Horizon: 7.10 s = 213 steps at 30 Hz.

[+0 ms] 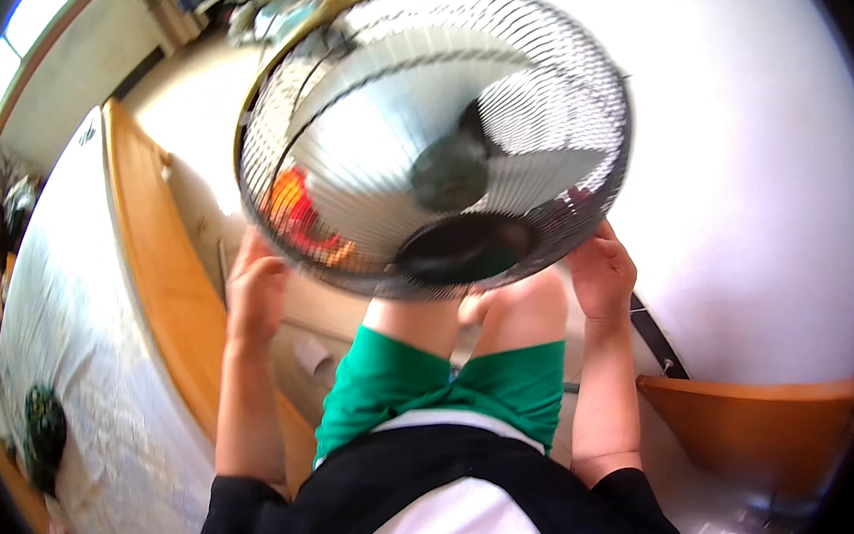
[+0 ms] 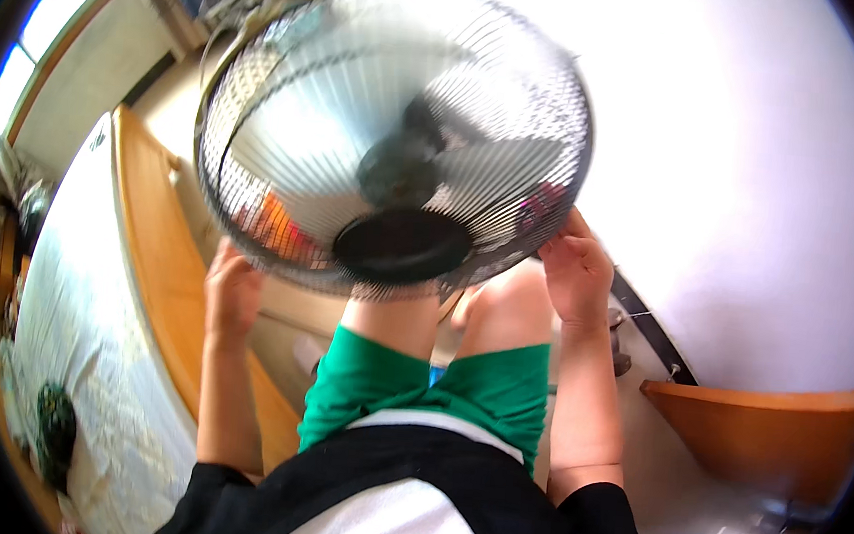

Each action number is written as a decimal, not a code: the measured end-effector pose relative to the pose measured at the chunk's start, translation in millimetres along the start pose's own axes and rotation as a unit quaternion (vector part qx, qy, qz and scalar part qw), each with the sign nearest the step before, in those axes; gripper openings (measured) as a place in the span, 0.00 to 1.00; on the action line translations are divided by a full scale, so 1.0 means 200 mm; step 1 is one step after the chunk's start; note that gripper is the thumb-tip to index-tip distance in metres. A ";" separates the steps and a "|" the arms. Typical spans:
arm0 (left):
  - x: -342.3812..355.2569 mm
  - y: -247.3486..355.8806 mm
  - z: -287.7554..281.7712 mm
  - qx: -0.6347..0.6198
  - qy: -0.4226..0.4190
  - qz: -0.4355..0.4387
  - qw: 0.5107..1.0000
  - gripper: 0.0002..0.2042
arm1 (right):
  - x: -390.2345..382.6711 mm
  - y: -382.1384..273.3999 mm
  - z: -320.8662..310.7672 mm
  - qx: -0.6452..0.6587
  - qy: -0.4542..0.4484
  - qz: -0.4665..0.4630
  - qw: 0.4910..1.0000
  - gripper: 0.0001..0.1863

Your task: The person is tying the metal grilles of a fan together using a piece of wire and tightening it with pliers.

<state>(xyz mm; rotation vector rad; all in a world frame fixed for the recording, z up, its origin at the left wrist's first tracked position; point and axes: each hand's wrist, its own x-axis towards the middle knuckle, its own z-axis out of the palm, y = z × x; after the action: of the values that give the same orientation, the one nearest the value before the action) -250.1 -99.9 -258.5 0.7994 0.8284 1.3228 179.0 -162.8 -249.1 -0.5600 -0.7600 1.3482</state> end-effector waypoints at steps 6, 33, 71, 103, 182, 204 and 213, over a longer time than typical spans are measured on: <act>0.33 0.50 0.36 0.297 -0.064 0.194 0.933 0.47 | 0.33 -0.20 0.06 -0.120 -0.013 -0.078 0.990 0.49; 0.48 0.69 0.58 0.341 -0.213 0.081 0.912 0.35 | 0.63 -0.39 0.33 -0.208 -0.057 0.106 0.971 0.38; 0.50 0.89 0.83 0.502 -0.301 0.038 0.810 0.41 | 0.62 -0.43 0.40 -0.285 -0.040 0.130 0.949 0.36; 0.52 0.70 1.75 0.750 -0.411 0.049 0.517 0.28 | 0.64 -0.39 0.36 -0.320 0.024 0.156 0.934 0.41; 0.49 0.73 1.73 0.722 -0.420 0.083 0.544 0.26 | 0.68 -0.86 0.94 -0.677 0.015 0.257 0.689 0.12; 0.51 0.72 1.76 0.752 -0.394 0.056 0.525 0.24 | 0.40 -0.71 0.47 -0.625 -0.028 0.135 0.768 0.41; 0.49 0.70 1.77 0.750 -0.386 0.046 0.536 0.25 | 0.59 -0.29 0.30 -0.171 -0.056 0.054 0.982 0.48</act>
<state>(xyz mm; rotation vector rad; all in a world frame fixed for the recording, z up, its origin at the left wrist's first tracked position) -4.8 -0.3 31.7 2.5455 1.0276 -0.1900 177.1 -60.4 -147.9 -0.8101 -1.0770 1.3659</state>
